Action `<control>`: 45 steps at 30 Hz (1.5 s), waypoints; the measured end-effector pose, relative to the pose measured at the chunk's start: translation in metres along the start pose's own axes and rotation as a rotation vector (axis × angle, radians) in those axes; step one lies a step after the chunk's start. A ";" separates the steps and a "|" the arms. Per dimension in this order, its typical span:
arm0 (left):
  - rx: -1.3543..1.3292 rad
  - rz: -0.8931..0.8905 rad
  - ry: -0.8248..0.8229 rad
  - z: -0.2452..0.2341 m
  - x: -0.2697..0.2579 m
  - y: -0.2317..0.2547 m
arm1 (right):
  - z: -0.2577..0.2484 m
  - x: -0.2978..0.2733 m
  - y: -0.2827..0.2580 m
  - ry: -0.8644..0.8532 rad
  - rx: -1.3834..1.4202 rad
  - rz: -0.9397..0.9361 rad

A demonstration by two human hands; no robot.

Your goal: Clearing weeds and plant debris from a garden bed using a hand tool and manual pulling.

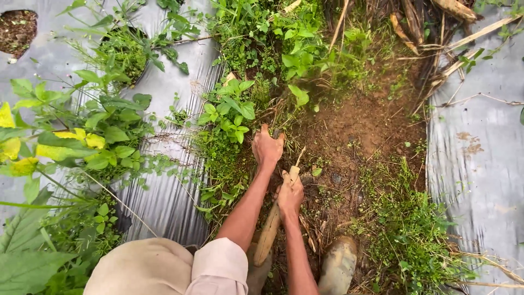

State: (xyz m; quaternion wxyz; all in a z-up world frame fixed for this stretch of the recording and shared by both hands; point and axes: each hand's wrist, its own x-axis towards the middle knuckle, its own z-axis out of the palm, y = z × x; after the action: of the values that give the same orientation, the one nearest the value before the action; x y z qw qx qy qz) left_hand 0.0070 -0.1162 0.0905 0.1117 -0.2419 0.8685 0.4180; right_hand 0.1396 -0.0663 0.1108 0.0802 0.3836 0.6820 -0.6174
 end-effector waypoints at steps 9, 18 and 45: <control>0.059 0.108 -0.100 -0.022 0.003 -0.015 | -0.036 0.014 0.025 0.108 0.076 0.026; 0.158 0.322 -0.149 -0.011 -0.017 0.034 | -0.102 0.097 0.072 0.200 0.113 0.031; 0.246 0.054 -0.178 0.081 0.100 0.381 | -0.179 0.199 -0.232 0.140 0.222 0.059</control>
State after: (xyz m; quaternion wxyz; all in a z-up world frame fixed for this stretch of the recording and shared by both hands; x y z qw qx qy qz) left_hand -0.2751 0.1174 0.2563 0.2056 -0.1649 0.9060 0.3312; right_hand -0.0780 0.1930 0.2158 0.0075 0.4520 0.6021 -0.6581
